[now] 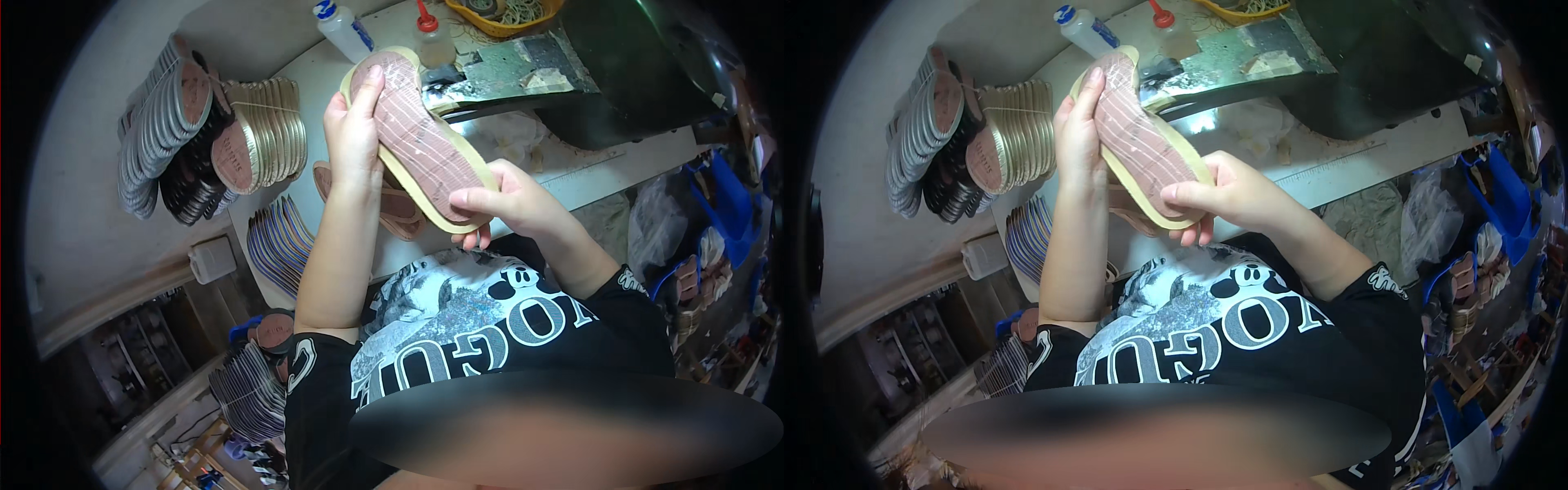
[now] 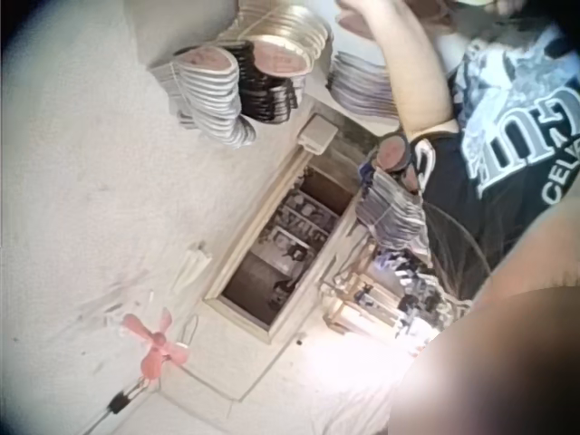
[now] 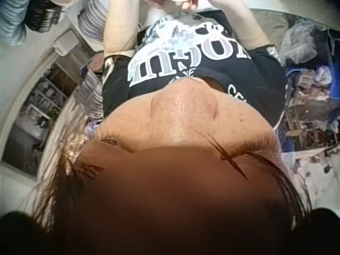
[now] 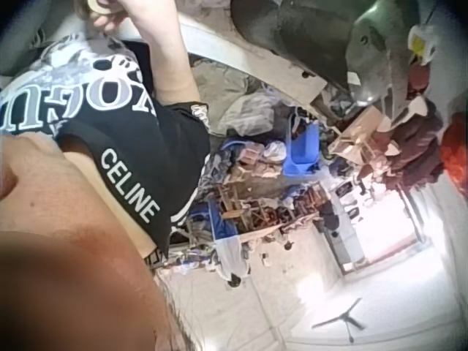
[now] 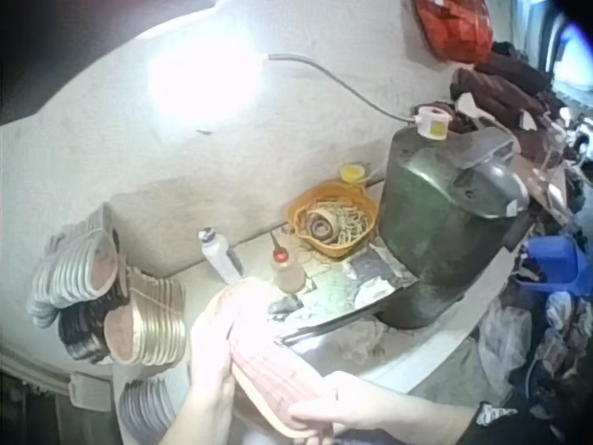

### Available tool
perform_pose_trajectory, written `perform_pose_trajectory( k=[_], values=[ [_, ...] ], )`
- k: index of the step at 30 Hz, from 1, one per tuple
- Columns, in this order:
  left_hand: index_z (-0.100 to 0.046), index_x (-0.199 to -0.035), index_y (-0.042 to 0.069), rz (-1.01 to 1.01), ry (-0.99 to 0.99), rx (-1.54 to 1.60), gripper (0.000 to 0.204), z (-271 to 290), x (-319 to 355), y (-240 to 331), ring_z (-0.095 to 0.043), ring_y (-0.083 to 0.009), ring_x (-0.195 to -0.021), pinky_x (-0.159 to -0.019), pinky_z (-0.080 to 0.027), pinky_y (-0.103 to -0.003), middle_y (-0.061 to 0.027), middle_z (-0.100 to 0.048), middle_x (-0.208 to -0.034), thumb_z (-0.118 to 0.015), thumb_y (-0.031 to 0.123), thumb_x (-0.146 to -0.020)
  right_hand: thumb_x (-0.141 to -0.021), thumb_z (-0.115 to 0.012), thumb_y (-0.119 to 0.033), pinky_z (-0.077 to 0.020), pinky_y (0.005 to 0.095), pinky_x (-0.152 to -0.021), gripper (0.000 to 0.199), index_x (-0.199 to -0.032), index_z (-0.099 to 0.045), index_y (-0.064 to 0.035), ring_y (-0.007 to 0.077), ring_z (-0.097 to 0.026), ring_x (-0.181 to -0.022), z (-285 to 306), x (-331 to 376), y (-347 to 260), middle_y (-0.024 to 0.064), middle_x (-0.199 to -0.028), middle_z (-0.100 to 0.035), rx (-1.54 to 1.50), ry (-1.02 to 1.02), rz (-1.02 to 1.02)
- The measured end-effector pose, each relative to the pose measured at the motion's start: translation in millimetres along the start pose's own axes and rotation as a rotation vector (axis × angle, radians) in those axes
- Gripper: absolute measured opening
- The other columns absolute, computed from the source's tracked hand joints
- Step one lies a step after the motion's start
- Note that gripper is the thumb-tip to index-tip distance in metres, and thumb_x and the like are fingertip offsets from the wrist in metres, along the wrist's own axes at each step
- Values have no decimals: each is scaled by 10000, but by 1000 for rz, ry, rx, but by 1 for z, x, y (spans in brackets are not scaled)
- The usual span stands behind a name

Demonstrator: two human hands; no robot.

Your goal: Applying glue or adhesive to shoe insoles and component stacks in a manufacturing setting.

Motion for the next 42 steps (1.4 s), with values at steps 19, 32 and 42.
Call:
perform_pose_trajectory(
  k=[19, 32, 42],
  values=[
    [-659, -1135, 72, -948, -428, -1111, 574, -45, -31, 76, -468, -325, -1260, -1076, -331, -414, -179, -608, -1224, -718, 515, -775, -960, -530, -254, -552, 250, -571, 339, -941, -642, 65, 185, -686, -627, 1, -42, -19, 167, -767, -685, -315, 240, 316],
    [-634, -938, 66, -483, -1149, -1607, 409, -75, -29, 57, -516, -200, -998, -1044, -280, -425, -36, -611, -887, -717, 441, -799, -977, -541, -338, -584, 240, -670, 430, -1056, -621, 77, 183, -706, -765, 4, -52, -34, 178, -882, -691, -249, 310, 264],
    [-587, -858, 25, 100, -1005, -1360, 343, -49, -9, 47, -443, -53, -667, -590, -391, -226, 35, -497, -685, -623, 359, -928, -989, -505, -361, -591, 240, -676, 470, -1069, -612, 90, 201, -710, -806, 7, -51, -35, 173, -970, -680, -290, 287, 164]
  ],
)
Point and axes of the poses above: each hand's wrist, its own x-axis away from the middle knuckle, its own z-axis out of the back of the hand, y = z × x, the point moved 8 cm from there along -x, towards the middle knuckle
